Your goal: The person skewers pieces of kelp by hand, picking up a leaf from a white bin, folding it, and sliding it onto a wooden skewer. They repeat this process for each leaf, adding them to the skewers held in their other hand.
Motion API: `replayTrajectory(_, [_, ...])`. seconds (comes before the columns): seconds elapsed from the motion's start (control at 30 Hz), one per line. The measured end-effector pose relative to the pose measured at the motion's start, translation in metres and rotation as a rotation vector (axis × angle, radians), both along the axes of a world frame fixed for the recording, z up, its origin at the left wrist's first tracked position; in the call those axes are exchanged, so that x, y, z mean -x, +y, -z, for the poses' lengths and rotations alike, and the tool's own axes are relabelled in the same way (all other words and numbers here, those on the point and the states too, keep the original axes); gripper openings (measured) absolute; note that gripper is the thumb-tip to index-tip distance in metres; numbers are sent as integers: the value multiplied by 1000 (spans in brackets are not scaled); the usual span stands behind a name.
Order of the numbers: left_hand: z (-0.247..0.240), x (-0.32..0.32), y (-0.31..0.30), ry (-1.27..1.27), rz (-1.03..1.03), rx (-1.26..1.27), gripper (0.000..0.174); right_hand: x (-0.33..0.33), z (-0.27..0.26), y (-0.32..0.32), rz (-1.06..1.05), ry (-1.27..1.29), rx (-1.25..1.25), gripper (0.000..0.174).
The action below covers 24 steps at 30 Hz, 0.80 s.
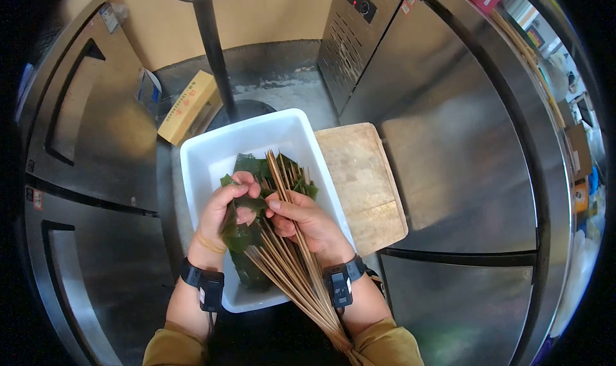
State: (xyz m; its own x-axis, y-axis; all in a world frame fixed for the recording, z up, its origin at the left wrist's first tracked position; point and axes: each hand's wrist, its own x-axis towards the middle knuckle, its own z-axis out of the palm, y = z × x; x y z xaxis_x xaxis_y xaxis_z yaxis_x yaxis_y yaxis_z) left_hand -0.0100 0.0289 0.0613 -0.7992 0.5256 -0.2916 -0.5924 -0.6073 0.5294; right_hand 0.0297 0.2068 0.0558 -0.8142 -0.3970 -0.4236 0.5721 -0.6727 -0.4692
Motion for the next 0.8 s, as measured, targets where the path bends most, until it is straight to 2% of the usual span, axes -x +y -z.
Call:
replayTrajectory(0.2, [-4, -6, 9, 76, -4, 165, 14, 2, 7, 3, -26, 12, -47, 5])
replayTrajectory(0.4, [-8, -5, 5, 77, 16, 210, 17, 2, 6, 9, 34, 21, 145, 7])
replayTrajectory(0.67, [-4, -7, 4, 229, 145, 432, 16, 1, 5, 9, 49, 46, 72, 5])
replayTrajectory(0.8, [-3, -8, 9, 178, -64, 311, 10, 1, -5, 4, 93, 38, -1, 11])
